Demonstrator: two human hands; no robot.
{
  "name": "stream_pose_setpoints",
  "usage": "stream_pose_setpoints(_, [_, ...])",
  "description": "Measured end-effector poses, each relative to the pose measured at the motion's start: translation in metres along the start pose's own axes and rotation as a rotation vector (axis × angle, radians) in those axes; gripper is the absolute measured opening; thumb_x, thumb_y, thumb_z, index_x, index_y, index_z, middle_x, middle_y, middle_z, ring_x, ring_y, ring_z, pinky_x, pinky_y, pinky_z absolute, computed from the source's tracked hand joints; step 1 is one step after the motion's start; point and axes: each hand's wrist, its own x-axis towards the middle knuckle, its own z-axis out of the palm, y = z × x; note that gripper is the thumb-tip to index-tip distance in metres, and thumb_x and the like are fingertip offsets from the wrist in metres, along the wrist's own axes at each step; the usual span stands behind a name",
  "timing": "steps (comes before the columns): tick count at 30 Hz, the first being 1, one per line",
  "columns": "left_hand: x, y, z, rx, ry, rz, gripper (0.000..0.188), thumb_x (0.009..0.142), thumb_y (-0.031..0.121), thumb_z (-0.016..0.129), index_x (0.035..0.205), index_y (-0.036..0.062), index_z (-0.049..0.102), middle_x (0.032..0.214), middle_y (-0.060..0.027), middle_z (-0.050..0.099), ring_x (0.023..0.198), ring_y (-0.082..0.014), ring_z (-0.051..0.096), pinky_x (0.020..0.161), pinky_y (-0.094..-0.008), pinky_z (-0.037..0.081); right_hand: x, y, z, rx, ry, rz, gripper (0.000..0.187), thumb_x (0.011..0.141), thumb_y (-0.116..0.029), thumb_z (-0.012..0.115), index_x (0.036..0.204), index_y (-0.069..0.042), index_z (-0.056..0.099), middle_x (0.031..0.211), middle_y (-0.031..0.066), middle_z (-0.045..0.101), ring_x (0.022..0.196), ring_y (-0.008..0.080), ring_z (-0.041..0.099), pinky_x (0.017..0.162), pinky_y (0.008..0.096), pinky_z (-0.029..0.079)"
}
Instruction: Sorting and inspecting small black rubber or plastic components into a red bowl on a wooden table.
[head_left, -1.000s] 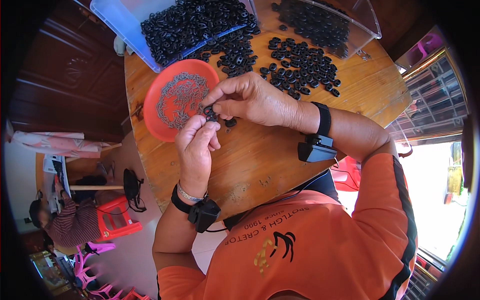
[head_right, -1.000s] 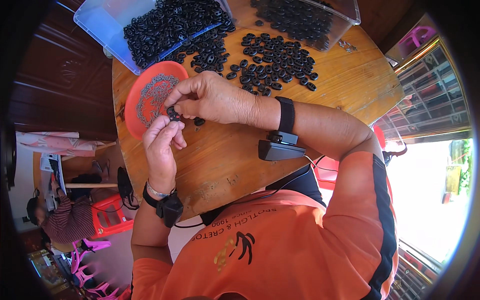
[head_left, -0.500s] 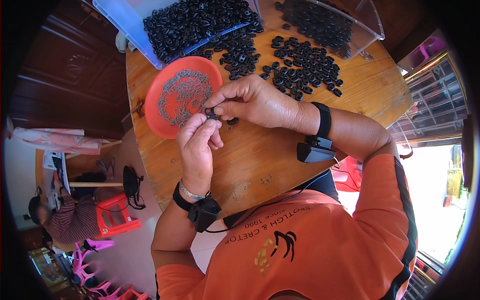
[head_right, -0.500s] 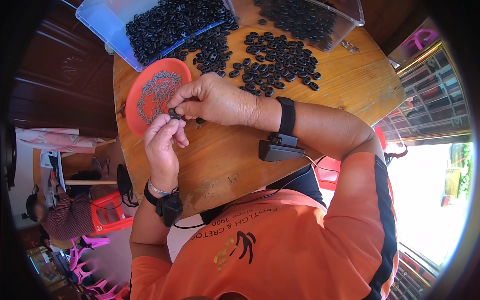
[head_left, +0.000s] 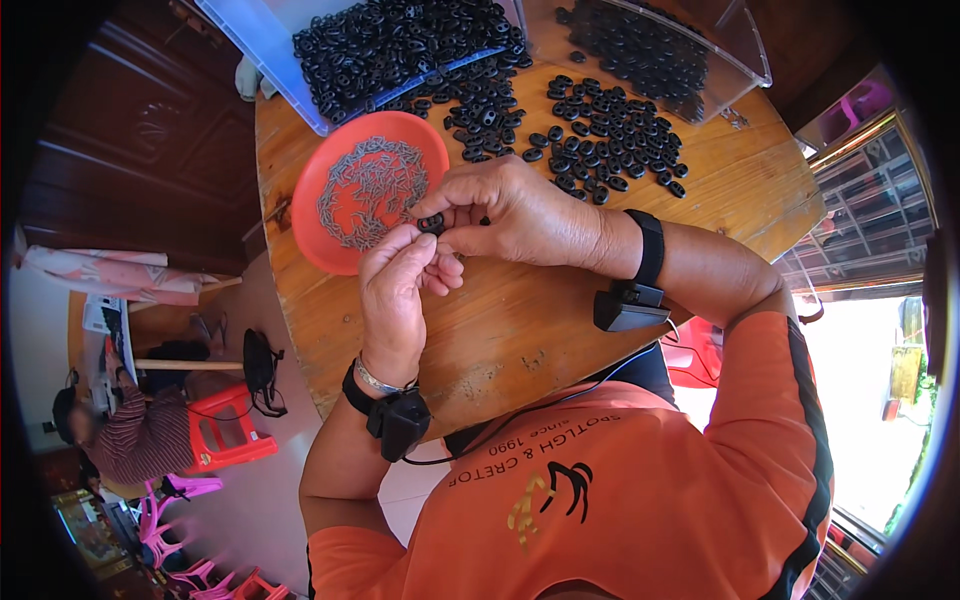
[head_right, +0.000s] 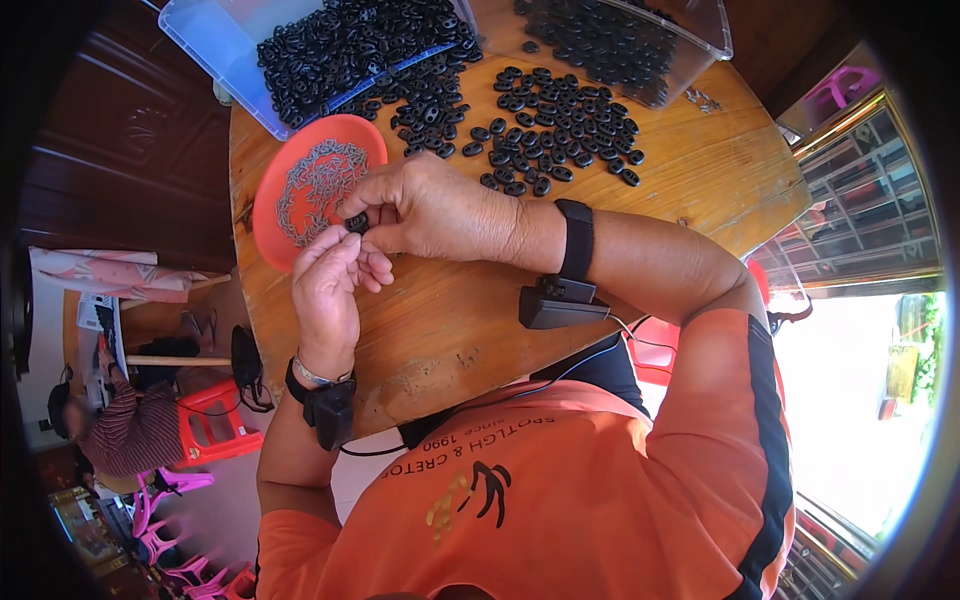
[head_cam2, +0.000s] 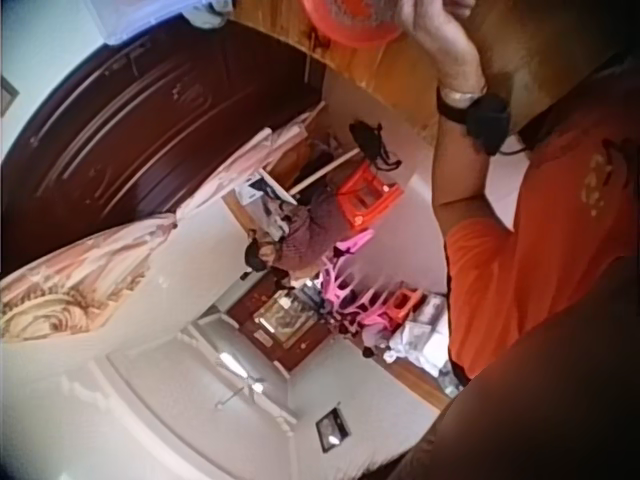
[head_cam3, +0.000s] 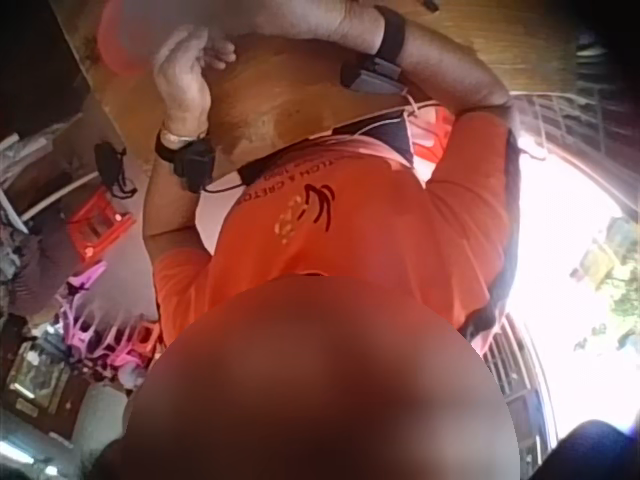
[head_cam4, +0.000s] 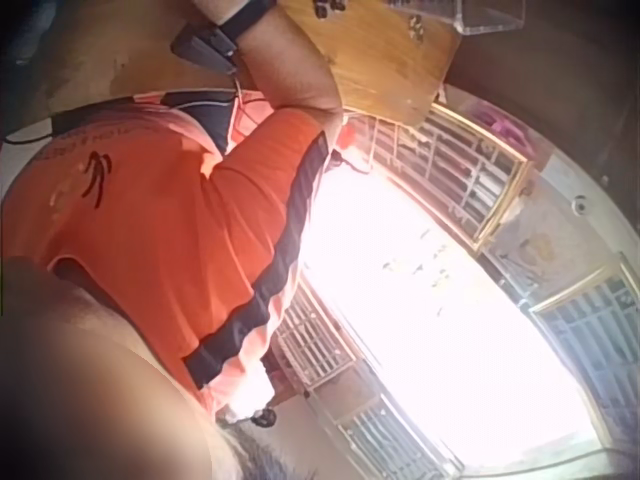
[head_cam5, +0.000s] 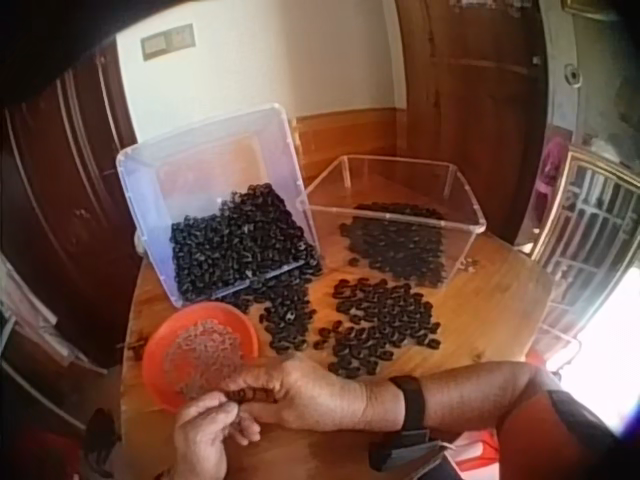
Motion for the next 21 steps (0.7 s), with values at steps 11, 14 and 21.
stream_pose_setpoints(11, [-0.001, 0.008, -0.004, 0.070, -0.089, 0.158, 0.024, 0.095, 0.025, 0.046, 0.082, 0.0049, 0.052, 0.070, -0.0027, 0.057, 0.064, -0.0089, 0.055, 0.056, -0.0206, 0.041, 0.002, -0.013, -0.010, 0.183, -0.027, 0.041, 0.031, 0.081, 0.001, 0.067, 0.112, -0.005, 0.066, 0.090, 0.0045, 0.063, 0.079, 0.0083, 0.062, 0.068, 0.0232, 0.051])
stream_pose_setpoints(14, [-0.002, 0.011, -0.005, 0.086, -0.083, 0.168, 0.024, 0.095, 0.024, 0.046, 0.082, 0.0044, 0.051, 0.070, -0.0024, 0.056, 0.064, -0.0087, 0.055, 0.056, -0.0207, 0.041, 0.002, -0.017, -0.008, 0.213, -0.031, 0.064, 0.032, 0.081, 0.001, 0.067, 0.113, -0.005, 0.065, 0.090, 0.0039, 0.062, 0.080, 0.0079, 0.061, 0.070, 0.0230, 0.051])
stream_pose_setpoints(21, [0.000, 0.014, -0.006, 0.155, -0.072, 0.313, 0.017, 0.095, 0.019, 0.048, 0.091, 0.0032, 0.047, 0.071, -0.0025, 0.053, 0.063, -0.0087, 0.050, 0.057, -0.0225, 0.041, 0.004, -0.025, -0.013, 0.401, -0.053, 0.152, 0.034, 0.081, 0.000, 0.069, 0.114, -0.004, 0.065, 0.083, -0.0008, 0.058, 0.076, 0.0048, 0.054, 0.070, 0.0208, 0.048])
